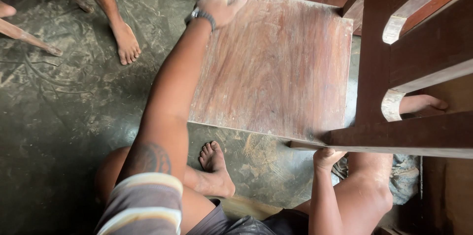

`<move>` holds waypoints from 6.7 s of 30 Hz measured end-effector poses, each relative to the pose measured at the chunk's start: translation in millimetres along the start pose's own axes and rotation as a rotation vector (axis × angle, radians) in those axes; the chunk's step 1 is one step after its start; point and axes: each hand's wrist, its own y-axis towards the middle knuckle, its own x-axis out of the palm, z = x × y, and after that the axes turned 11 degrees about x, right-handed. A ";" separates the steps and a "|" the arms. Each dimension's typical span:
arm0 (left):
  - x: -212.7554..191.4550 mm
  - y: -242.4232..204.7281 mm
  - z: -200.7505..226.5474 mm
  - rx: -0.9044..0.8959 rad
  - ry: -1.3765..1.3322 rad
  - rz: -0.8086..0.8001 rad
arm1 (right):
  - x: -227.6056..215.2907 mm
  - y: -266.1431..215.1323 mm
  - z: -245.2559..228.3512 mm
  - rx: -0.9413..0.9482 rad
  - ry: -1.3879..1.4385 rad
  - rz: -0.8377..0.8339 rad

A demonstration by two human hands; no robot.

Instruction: The person sands the wooden seat of a chair using a piece of sandpaper held by hand.

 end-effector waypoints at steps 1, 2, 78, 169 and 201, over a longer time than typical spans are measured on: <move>-9.9 -20.2 8.8 -0.042 -0.012 -0.077 | 2.7 2.0 -9.9 -0.028 0.006 0.014; -15.8 -43.7 17.3 -0.088 -0.029 -0.160 | 0.8 1.0 -19.7 -0.053 0.006 0.023; -48.7 -258.0 -118.5 -0.039 -0.497 0.580 | -75.1 -31.2 -190.5 0.214 -0.250 0.013; 13.6 -192.6 -82.3 0.119 -0.420 0.344 | 113.8 -3.0 -308.5 0.265 0.278 -0.560; -42.5 -231.3 -26.2 0.177 -0.087 -0.046 | -56.5 7.2 -347.0 -0.156 0.170 0.219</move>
